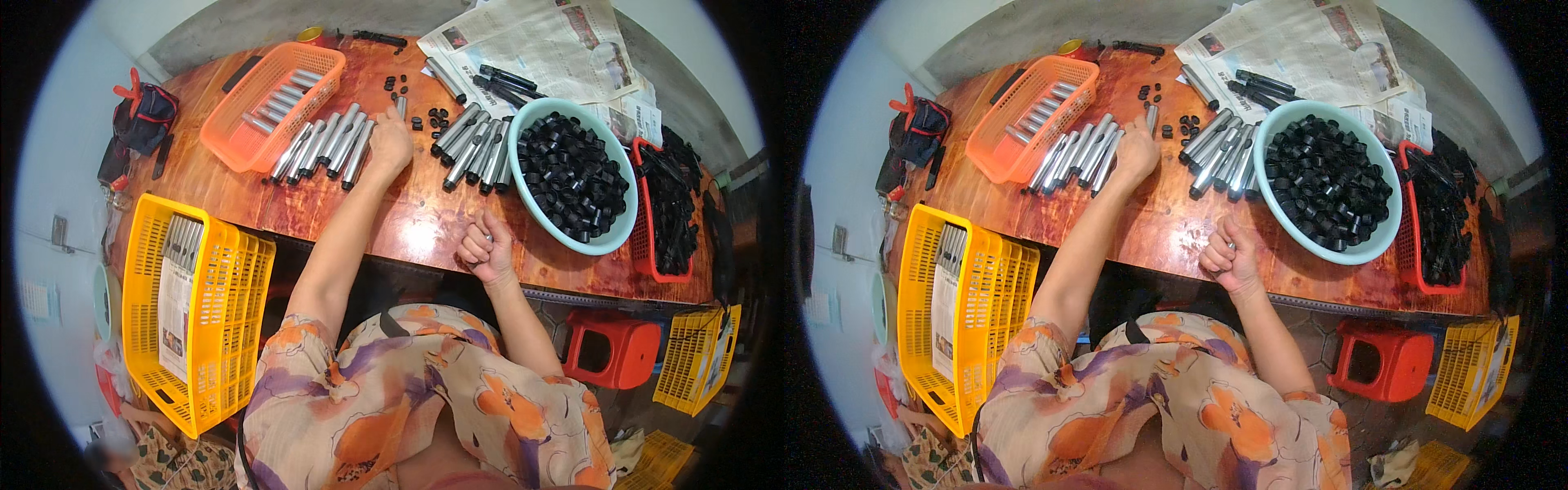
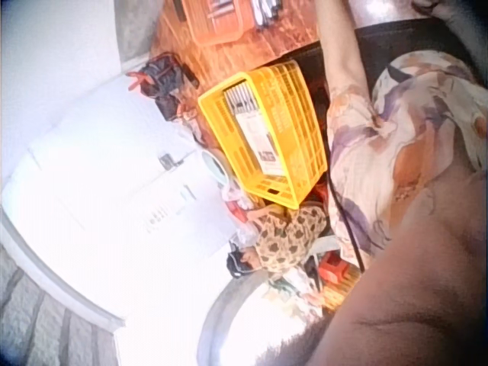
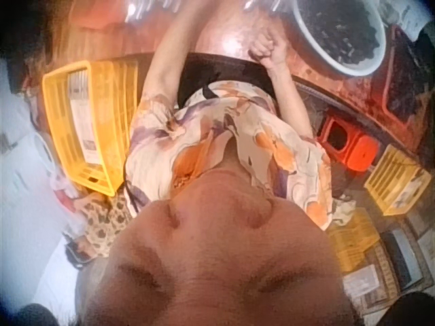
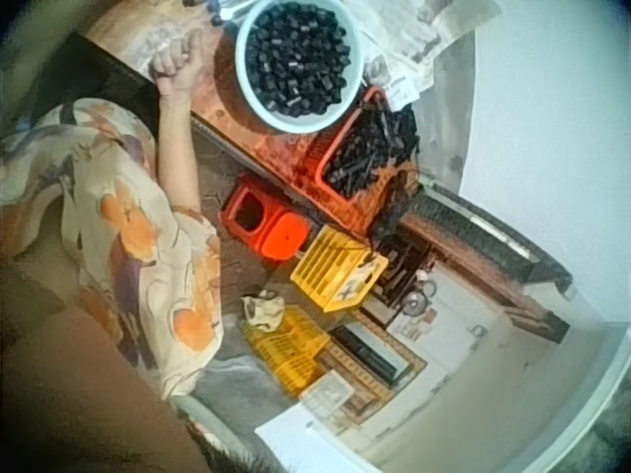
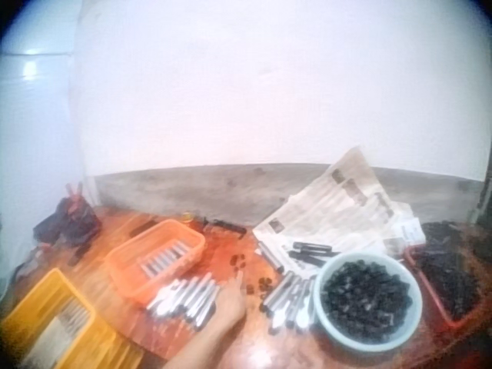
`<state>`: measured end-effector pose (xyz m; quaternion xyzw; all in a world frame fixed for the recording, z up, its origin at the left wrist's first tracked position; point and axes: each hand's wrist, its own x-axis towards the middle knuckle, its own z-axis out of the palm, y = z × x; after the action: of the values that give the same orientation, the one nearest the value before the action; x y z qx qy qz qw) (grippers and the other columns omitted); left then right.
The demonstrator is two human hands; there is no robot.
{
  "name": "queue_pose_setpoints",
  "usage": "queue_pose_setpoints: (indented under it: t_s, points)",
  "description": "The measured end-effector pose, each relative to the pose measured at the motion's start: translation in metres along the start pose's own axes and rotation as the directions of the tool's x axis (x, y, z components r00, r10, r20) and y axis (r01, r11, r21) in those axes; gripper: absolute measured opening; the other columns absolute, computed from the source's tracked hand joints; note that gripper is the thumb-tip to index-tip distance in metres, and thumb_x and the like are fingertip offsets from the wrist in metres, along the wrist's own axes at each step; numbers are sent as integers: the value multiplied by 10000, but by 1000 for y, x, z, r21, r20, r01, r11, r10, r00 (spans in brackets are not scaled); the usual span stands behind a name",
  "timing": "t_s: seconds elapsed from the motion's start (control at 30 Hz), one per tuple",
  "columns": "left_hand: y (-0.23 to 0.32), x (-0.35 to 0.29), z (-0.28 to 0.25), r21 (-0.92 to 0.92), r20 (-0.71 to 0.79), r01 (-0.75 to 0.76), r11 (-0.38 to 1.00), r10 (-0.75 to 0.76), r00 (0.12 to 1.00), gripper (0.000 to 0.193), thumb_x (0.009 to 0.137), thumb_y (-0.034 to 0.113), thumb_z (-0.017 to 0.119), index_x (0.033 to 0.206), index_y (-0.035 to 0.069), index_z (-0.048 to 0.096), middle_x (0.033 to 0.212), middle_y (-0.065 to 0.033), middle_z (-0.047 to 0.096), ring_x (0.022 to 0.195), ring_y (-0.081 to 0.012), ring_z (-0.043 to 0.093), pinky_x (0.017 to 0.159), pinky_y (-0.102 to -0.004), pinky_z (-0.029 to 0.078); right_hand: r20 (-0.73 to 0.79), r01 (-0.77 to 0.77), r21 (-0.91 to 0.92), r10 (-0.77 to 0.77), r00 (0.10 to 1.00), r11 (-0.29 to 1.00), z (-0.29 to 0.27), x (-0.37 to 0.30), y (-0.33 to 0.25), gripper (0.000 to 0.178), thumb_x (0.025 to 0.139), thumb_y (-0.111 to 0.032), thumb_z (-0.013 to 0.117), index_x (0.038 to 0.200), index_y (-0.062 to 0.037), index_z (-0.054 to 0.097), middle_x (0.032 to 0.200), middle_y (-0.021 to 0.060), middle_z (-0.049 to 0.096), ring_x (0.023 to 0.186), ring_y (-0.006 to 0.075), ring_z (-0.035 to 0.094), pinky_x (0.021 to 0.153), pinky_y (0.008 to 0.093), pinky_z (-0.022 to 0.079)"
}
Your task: The person repeatedly picks up silver cylindrical marker bodies and black caps, then screws the caps onto the bodies. Completed markers are placed into a yellow basket. The person continues this assembly cycle throughout the clip.
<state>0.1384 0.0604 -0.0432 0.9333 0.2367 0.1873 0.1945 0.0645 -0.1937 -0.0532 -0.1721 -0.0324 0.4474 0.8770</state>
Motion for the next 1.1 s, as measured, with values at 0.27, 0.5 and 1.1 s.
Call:
queue_pose_setpoints:
  t_s: [0.27,0.5,1.1]
  points:
    - [3,-54,-26,-902,45,58,428,-40,998,384,903,235,562,1169,-12,437,960,-124,555,860,-172,561,749,-306,455,-13,-12,-9,11,1000,1000,-4,0,0,381,967,-315,442,621,-176,364,456,-76,262,343,51,232,386,217,239]
    - [27,-124,-44,-981,149,143,129,38,988,150,944,196,515,993,78,436,682,17,470,554,-44,446,486,-185,370,-109,40,-162,-58,992,986,7,5,-1,356,967,-307,448,652,-163,365,474,-53,281,371,71,252,419,222,247]
    - [26,-170,-26,-924,-88,-111,366,78,993,292,877,290,563,808,28,455,605,-29,368,566,-122,341,505,-293,312,-120,129,-151,-148,982,980,122,81,-26,321,868,-343,644,729,-134,445,575,-31,404,509,100,408,558,289,420]
